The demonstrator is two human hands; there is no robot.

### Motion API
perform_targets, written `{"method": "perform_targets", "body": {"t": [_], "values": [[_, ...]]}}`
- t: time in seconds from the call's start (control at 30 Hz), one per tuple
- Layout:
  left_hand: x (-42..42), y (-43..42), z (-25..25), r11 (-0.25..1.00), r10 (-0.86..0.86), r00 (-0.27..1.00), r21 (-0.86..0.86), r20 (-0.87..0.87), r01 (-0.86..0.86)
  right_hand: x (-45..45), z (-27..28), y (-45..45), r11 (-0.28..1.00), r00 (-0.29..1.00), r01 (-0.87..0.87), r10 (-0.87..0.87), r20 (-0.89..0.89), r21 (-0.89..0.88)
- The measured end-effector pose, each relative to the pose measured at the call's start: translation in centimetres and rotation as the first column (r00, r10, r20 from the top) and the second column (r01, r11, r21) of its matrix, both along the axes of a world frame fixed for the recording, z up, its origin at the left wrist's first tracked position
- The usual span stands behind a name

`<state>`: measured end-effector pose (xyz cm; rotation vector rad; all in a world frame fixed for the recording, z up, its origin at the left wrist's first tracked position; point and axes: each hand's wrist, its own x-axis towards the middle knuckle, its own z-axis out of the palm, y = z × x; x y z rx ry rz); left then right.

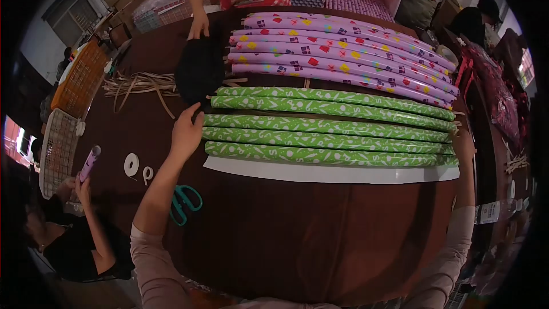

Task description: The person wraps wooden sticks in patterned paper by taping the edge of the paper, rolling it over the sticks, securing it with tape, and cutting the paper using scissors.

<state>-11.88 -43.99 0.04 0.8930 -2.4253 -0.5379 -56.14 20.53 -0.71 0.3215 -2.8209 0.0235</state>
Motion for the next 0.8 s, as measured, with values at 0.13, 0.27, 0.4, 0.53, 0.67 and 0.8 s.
{"method": "perform_targets", "body": {"t": [0.13,0.27,0.4,0.53,0.67,0.8], "values": [[1.1,1.2,1.4,0.946,0.013,0.996,0.321,0.093,-0.043,-0.7,-1.2,1.6,0.990,0.991,0.059,-0.043,0.124,-0.127],[1.0,0.7,0.4,0.907,-0.028,0.999,0.419,-0.045,0.044,1.2,-0.1,0.0,0.931,0.973,0.115,-0.035,0.229,-0.346],[1.3,0.8,-0.1,0.914,-0.055,0.995,0.398,-0.084,0.085,1.4,-0.1,0.1,0.943,0.979,0.101,-0.037,0.203,-0.317],[2.6,0.9,0.0,0.891,-0.059,0.993,0.443,-0.099,0.097,1.5,0.0,1.7,0.980,0.991,0.070,-0.047,0.123,-0.189],[4.6,1.9,0.3,0.912,0.022,0.996,0.411,-0.083,0.014,4.3,1.2,3.4,0.997,0.996,0.082,-0.082,0.041,0.008],[6.0,1.5,-0.4,0.876,-0.040,0.994,0.475,-0.097,0.082,4.1,0.6,5.8,1.000,0.999,0.004,-0.004,0.032,0.005]]}}
